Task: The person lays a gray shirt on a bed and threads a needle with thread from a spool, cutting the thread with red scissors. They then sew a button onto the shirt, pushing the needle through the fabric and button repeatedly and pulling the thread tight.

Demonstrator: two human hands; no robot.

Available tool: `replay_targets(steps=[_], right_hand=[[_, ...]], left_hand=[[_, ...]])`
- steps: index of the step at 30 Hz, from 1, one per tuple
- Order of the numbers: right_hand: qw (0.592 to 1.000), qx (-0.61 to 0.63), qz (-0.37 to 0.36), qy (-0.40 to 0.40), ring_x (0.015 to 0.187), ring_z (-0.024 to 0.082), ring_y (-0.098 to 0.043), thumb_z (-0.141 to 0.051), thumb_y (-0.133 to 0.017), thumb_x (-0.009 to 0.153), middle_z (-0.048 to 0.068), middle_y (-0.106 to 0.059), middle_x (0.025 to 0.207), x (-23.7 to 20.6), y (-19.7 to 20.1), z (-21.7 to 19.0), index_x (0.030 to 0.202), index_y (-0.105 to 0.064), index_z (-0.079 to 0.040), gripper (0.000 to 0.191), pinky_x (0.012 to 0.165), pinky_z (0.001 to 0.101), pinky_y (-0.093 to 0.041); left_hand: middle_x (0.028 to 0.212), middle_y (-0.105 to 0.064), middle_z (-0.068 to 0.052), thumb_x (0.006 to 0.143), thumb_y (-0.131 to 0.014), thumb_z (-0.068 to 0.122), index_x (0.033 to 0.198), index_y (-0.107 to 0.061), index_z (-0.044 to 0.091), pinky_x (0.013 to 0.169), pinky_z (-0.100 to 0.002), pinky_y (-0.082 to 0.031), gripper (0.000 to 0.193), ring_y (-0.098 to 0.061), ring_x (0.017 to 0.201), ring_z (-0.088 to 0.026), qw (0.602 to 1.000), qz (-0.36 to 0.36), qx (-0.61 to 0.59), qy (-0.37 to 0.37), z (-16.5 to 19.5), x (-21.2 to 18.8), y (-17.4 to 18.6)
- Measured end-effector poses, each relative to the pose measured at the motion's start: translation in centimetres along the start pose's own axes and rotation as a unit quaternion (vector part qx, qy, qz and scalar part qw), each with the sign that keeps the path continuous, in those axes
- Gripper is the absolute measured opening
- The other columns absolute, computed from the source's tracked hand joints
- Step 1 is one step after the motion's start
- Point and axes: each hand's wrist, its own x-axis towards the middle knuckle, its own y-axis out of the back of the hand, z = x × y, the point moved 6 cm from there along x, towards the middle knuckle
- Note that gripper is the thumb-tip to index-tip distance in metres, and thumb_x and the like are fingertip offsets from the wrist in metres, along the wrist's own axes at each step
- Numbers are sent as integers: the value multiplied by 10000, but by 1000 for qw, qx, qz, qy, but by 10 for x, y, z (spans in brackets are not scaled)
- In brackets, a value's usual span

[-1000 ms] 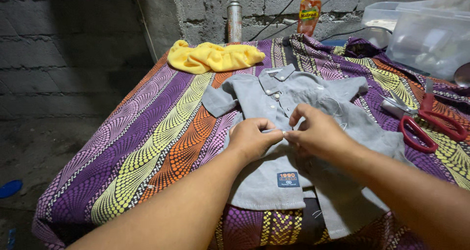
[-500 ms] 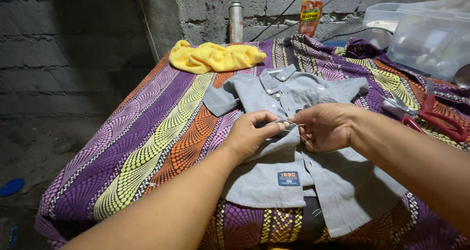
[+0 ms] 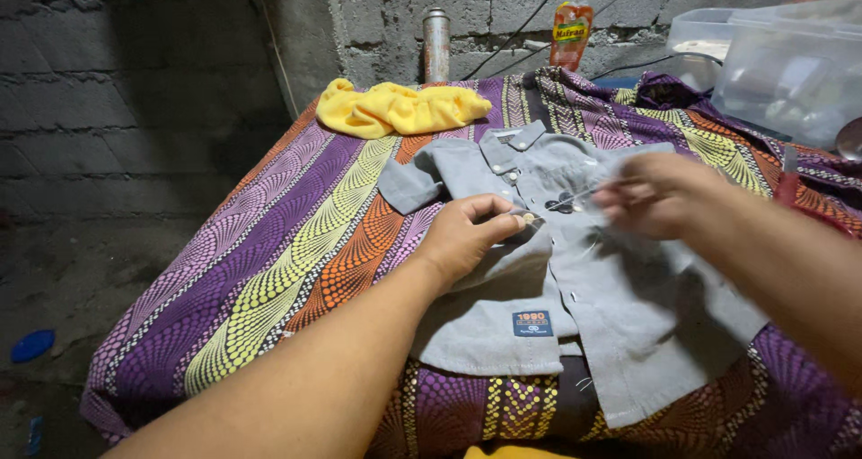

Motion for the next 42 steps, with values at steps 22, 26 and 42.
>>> replay_targets(steps=[22,26,42], right_hand=[[918,-207,-337,31,437,52,-287,-154,-681,875,-100,-359,558,-62,-57,60,998,-730,-155,133,397,255,-236],[929,-263,-251,70,488,91,-385,-158,-690,909,-55,-495,610,-60,-46,49,954,-679,-106,70,440,282,-265],[956,-196,31,216,473,115,-314,-74,-698,869,-11,-393,596,-2,63,-29,799,-623,-93,104,432,330,-256]], left_hand=[[861,-704,32,890,-719,225,897,-735,91,739,-244,-473,135,-606,786,-64,992,-12,-52,110,-21,-8,3],[853,-699,30,891,-719,224,883,-735,88,740,-246,-476,137,-604,782,-67,994,-1,-37,104,-21,-8,4],[851,-703,17,880,-708,237,861,-727,75,730,-251,-482,164,-607,783,-80,991,6,-25,133,-22,-7,2]])
